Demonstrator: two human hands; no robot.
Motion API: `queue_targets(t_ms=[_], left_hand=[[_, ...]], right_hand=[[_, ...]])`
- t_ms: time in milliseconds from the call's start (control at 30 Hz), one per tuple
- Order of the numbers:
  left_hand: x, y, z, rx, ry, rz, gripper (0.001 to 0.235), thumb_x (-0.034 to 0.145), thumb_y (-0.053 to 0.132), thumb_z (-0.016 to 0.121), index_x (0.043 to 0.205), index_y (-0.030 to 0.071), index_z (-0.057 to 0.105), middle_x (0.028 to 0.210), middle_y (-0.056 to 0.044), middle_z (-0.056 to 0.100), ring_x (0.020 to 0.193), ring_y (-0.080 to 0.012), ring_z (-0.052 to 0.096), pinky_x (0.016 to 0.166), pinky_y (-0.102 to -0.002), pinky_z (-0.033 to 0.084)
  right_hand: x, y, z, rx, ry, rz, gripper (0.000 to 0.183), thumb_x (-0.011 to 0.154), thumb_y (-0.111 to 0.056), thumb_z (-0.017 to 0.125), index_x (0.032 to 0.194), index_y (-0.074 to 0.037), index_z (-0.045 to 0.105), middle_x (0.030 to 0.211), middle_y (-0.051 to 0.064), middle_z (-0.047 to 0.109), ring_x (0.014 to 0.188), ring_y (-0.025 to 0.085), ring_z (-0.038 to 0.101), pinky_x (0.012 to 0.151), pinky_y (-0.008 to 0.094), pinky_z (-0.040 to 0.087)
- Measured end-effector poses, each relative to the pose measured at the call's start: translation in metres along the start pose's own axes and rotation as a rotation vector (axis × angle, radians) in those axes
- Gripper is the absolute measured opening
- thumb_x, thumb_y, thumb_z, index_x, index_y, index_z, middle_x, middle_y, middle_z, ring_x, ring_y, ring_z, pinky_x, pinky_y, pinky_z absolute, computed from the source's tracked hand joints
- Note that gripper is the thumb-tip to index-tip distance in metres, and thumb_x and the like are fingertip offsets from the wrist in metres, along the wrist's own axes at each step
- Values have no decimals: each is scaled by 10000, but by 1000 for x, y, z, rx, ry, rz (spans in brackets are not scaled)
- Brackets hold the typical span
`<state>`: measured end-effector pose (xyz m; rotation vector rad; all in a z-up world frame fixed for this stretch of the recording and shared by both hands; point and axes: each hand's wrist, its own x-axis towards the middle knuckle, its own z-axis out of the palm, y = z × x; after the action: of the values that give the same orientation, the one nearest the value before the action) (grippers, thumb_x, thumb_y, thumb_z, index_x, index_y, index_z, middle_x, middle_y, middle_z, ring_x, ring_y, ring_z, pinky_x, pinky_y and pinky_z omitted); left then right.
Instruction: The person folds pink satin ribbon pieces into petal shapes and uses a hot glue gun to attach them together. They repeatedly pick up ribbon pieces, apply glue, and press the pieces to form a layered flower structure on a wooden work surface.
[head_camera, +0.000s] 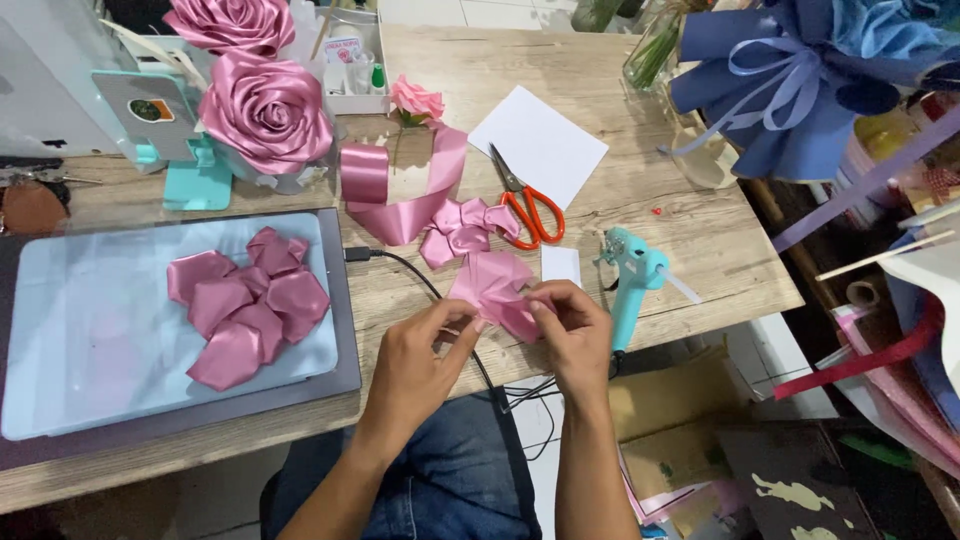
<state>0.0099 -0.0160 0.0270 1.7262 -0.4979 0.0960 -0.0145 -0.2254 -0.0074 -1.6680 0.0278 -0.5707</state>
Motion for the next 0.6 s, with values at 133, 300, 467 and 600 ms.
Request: queue_targets(t_ms=[133, 300, 467, 600], left_hand=[[1, -3, 3, -9, -37, 5, 74, 913, 94, 741, 982, 66, 743, 788, -122, 777, 744, -260, 786, 630, -311, 641], [-1, -6, 4, -17, -44, 6, 148, 936, 142, 726, 1063, 71, 752, 837, -149, 799, 796, -292, 797, 662, -352, 651], [1, 0, -3, -126, 5, -91, 461, 972, 258, 667, 1349, 2, 603, 994, -290, 765, 920, -445, 759, 753, -479, 640], [-3, -3, 3, -234, 75, -141, 544, 910, 7, 703, 1409, -29, 491, 1022, -352, 722, 932, -439, 770, 788, -432, 650]], right_hand=[[-1, 10, 1, 25, 41, -35, 100, 858, 68, 783, 938, 43, 726, 898, 166, 697, 896, 201, 644, 841, 337, 526], [-5, 5, 1, -84, 137, -226, 104, 876, 5, 818, 880, 25, 716, 864, 164, 685, 842, 211, 629, 775, 331, 496], [-24, -36, 38, -388, 20, -550, 100, 802, -80, 864, 883, -77, 807, 853, 84, 753, 806, 272, 641, 789, 344, 528], [-29, -34, 48, -581, -2, -719, 117, 802, -94, 859, 903, -135, 815, 897, 28, 787, 819, 249, 646, 833, 346, 527]])
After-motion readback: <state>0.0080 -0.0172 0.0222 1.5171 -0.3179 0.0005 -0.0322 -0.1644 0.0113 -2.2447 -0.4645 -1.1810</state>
